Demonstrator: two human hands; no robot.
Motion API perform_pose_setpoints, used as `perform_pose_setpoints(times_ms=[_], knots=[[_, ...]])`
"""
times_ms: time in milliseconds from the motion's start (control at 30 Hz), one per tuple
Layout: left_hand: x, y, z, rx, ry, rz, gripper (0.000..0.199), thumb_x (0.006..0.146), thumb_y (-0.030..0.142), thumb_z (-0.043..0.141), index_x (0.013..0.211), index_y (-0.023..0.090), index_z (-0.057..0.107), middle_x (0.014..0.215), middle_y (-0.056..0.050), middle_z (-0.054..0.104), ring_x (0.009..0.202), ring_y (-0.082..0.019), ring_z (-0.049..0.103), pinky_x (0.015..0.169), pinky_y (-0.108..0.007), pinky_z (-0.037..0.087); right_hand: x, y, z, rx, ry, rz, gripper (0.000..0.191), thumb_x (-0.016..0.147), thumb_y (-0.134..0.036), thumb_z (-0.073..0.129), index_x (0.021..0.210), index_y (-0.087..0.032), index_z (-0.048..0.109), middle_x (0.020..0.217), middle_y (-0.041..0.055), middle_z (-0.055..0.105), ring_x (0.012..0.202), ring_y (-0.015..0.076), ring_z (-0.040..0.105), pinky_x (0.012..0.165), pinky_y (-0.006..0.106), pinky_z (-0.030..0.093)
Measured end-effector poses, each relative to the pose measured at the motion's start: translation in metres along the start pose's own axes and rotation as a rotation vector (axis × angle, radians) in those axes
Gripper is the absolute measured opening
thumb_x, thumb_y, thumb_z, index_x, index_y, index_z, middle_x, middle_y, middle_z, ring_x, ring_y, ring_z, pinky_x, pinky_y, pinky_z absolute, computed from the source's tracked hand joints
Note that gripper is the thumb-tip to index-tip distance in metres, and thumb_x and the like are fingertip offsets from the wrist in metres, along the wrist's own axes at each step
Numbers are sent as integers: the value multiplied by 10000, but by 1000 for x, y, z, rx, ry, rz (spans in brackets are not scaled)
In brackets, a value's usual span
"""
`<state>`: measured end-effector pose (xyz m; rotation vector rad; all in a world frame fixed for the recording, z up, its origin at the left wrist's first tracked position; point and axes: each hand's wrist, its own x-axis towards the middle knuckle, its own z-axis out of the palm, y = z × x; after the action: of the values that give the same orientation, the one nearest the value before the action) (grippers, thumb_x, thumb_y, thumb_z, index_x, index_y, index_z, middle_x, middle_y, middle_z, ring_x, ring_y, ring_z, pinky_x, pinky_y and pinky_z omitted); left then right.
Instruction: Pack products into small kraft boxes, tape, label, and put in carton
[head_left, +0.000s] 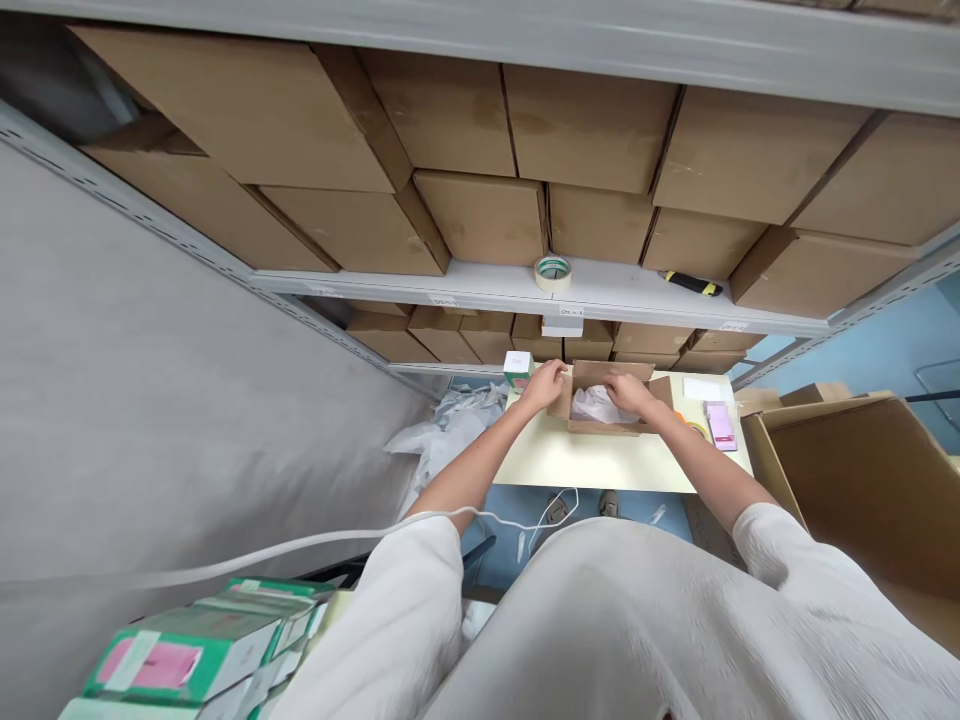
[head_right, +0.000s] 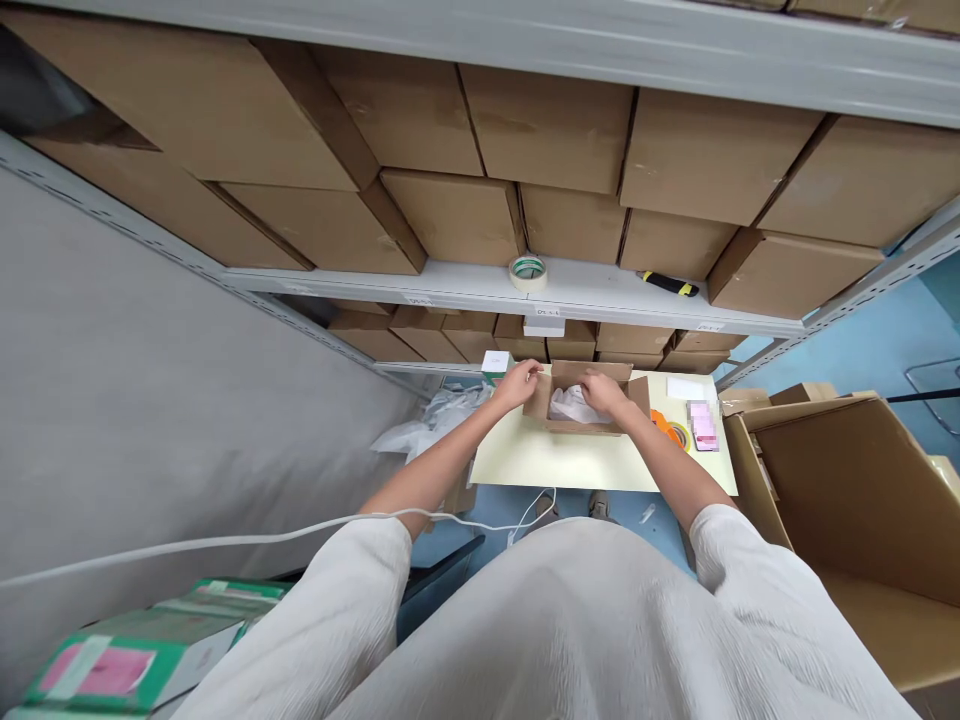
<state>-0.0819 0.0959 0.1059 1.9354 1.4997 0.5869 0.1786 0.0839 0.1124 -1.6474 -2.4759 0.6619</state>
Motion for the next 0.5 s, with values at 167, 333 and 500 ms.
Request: perform_pose_setpoints(times_ms=[167,333,500], knots=[[-14,-18,-17,18,33,-29,388,893,49,498,1174,199,719,1267,-114,736,1256,-284,660,1123,-441,529,20,-37,-12,-8,43,-131,367,1012,-112,493,1237,-195,772,1241,119,747,1122,269,698,939,328,515],[-32,-49,-31,28,114,-60,457,861,39,516,1229,213,723,1335,-112,710,1334,-287,622,1192,-458,496,49,-74,5,22,44,-207,434,980,-86,508,1371,-158,682,1330,144,705,1184,268,659,1013,357,502],[-43,-83,-41,49,164,-100,519,870,45,533,1347,187,678,1453,-136,650,1421,-293,574,1232,-464,461,86,-108,31,-16,22,-206,362,976,-175,610,1333,-180,668,1411,149,669,1256,314,602,1051,429,486]])
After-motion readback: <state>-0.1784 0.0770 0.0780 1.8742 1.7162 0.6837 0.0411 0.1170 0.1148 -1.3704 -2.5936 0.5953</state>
